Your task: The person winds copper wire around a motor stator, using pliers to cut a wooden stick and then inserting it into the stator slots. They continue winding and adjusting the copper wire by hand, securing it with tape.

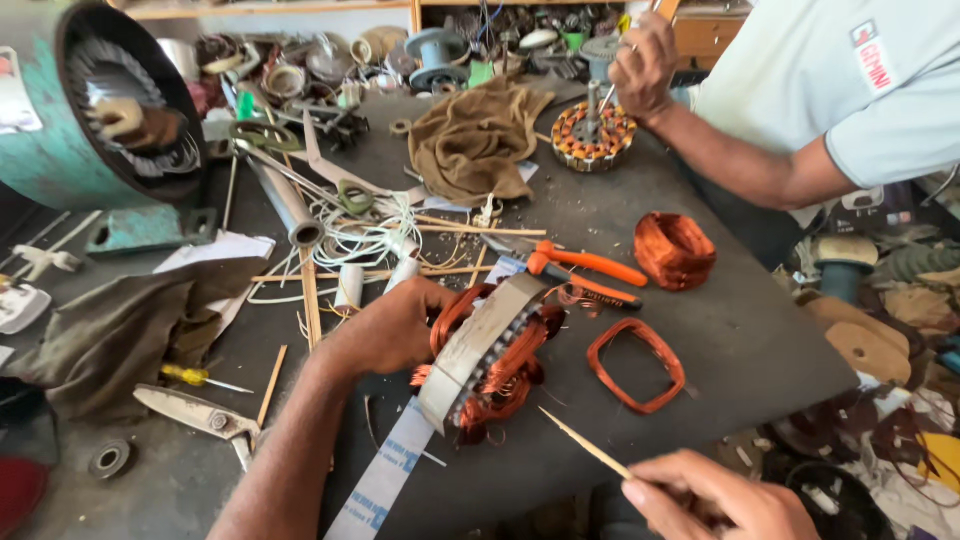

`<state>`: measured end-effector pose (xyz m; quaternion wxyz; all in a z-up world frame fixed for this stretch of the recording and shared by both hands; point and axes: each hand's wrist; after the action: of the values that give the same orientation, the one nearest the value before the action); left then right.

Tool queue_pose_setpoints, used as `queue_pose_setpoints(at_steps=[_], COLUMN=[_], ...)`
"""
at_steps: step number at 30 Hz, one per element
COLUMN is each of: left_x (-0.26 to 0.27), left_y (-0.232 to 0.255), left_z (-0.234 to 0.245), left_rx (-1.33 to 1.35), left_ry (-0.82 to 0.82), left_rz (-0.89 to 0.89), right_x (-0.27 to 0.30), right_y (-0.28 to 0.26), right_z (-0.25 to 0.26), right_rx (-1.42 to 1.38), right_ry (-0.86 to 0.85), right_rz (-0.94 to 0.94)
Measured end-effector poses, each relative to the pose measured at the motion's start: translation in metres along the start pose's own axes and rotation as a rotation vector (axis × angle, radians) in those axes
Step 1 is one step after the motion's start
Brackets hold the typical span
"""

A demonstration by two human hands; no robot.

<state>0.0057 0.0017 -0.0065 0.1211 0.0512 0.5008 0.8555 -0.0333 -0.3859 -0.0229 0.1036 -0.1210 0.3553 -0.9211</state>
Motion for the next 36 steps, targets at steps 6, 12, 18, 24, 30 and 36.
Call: queue_pose_setpoints(at_steps=[6,12,18,24,30,36], left_x=[0.007,0.078,0.165,0.171,0.188,0.242], left_y=[0.037,0.108,0.130,0.112,0.078,0.045], left_z=[0.018,0.041,-0.074,-0.189,-0.182,-0.123], left_rx=[-0.221,-0.275,0.047,0.547,0.785,1.075], left_ry=[0.074,0.408,0.647,0.706,0.627,0.984], left_rz=[0.004,0.248,0.211,0.221,0.089,-0.012], right_x=[0.014,0.017,0.031,0.046,0.063,0.076], right_y=[0.027,0.034,0.039,0.026,0.000,-0.031], right_z=[0.007,-0.003,-0.022,-0.052,-0.095,-0.091], right_rx=[-0.507,-0.579,-0.533,-0.625,-0.202,-0.155], right_ry=[-0.122,-0.070,-0.180,-0.360,-0.252,-0.084], right_rz=[-0.184,-0.179,-0.092,0.097,-0.035,0.168])
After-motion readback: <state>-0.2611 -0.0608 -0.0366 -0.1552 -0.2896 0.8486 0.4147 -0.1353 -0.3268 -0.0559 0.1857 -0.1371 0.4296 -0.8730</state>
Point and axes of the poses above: each hand's wrist, its own x-axis away from the middle knuckle, its own z-axis out of the back of the hand, y = z × x
